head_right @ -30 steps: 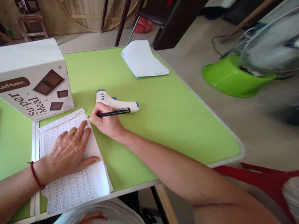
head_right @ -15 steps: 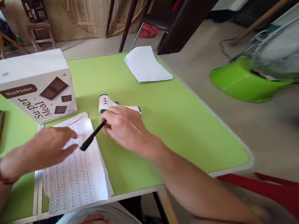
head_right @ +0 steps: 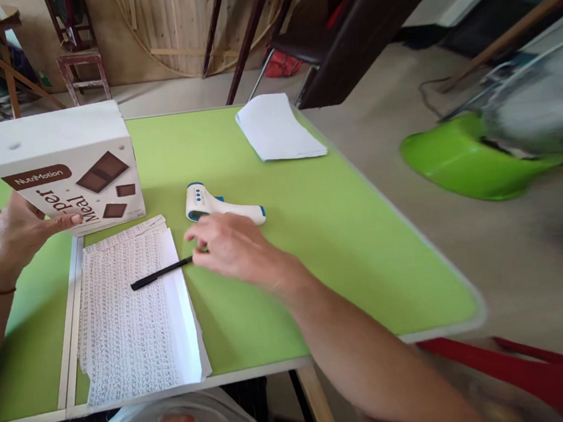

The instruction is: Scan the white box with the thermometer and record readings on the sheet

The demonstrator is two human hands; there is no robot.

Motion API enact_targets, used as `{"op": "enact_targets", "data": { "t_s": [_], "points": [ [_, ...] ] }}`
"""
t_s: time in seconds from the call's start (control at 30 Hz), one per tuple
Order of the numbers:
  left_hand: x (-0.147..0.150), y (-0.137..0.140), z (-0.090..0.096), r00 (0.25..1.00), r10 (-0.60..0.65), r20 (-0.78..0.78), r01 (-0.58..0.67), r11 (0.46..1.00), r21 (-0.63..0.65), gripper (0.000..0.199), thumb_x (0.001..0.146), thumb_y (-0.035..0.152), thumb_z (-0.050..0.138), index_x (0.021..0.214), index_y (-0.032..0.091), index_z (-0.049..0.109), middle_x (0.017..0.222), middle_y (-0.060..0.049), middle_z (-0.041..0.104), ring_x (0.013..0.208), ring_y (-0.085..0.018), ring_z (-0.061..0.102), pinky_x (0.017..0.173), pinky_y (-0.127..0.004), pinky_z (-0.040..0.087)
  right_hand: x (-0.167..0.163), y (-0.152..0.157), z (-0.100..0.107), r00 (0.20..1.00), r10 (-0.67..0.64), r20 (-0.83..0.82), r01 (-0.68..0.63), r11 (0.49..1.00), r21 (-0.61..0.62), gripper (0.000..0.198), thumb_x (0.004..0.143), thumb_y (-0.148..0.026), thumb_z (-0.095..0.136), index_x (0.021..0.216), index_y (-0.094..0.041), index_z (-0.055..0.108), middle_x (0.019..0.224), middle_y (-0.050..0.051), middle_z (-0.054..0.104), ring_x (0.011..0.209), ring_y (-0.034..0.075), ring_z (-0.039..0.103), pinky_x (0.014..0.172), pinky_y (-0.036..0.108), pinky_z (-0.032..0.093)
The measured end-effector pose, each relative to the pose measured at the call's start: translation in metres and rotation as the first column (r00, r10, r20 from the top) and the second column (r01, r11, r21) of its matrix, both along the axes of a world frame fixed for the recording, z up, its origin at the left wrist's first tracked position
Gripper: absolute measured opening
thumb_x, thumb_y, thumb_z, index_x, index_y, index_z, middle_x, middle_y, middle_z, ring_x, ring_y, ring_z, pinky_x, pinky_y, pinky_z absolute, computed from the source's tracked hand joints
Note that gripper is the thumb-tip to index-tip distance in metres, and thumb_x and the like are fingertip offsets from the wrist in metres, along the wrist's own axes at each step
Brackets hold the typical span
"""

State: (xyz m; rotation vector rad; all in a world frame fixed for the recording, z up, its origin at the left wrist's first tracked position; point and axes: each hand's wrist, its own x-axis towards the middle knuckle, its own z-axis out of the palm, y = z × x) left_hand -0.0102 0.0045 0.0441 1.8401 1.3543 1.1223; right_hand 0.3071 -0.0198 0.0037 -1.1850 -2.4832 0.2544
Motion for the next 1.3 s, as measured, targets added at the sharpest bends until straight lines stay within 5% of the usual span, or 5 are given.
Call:
{"op": "enact_targets", "data": {
  "t_s": [0.3,0.43,0.57,0.73,1.3],
  "points": [
    [0.013,-0.003,-0.011,0.968,0.037,0.247,-0.053,0.997,0.059,0.069,0.063,0.044,0.084,0.118,0.02,0.052,0.114,0.003,0.064,0.103,-0.025,0.057,0.094,-0.045,0.046,0.028,0.039,-0.026,0.931,-0.341,0.131,0.341,0.94,0.024,0.033,0.065,-0.017,0.064,0.098,-0.018,0.062,0.077,0.008,0.062,0.068,0.022,0.054,0.06,0.035,0.043],
    [0.017,-0.02,-0.003,0.949,0.037,0.312,-0.05,0.998,0.034,0.047,0.072,0.038,0.079,0.11,0.019,0.058,0.106,0.004,0.065,0.099,-0.024,0.059,0.088,-0.042,0.051,0.015,0.028,-0.004,0.83,-0.428,-0.358,0.422,0.901,-0.101,0.034,0.061,-0.019,0.067,0.094,-0.021,0.06,0.081,0.006,0.063,0.068,0.021,0.056,0.056,0.034,0.044],
    [0.029,-0.031,-0.011,0.881,-0.065,0.469,0.117,0.99,-0.083,0.038,0.077,0.036,0.073,0.107,0.017,0.061,0.103,-0.004,0.067,0.093,-0.027,0.064,0.081,-0.044,0.056,-0.009,-0.01,0.032,0.48,-0.218,-0.85,0.002,0.969,-0.247,0.014,0.073,-0.025,0.058,0.087,-0.025,0.056,0.073,0.001,0.059,0.058,0.015,0.054,0.052,0.032,0.047],
    [0.039,-0.029,-0.022,0.922,-0.039,0.386,0.107,0.982,-0.158,0.055,0.073,0.041,0.074,0.117,0.015,0.052,0.113,-0.013,0.063,0.102,-0.031,0.062,0.079,-0.043,0.056,-0.037,-0.048,0.049,0.369,-0.266,-0.891,-0.514,0.74,-0.434,0.012,0.075,-0.027,0.061,0.087,-0.025,0.058,0.071,-0.001,0.059,0.052,0.012,0.053,0.046,0.029,0.046],
    [0.024,-0.024,-0.035,0.882,-0.174,0.437,0.28,0.941,-0.191,0.079,0.071,0.03,0.078,0.135,0.019,0.033,0.123,-0.014,0.055,0.106,-0.033,0.058,0.08,-0.041,0.056,-0.082,-0.043,0.042,0.314,-0.544,-0.778,-0.625,0.499,-0.601,0.017,0.078,-0.034,0.067,0.085,-0.021,0.058,0.066,-0.003,0.056,0.055,0.009,0.052,0.055,0.026,0.044]
  ]
}}
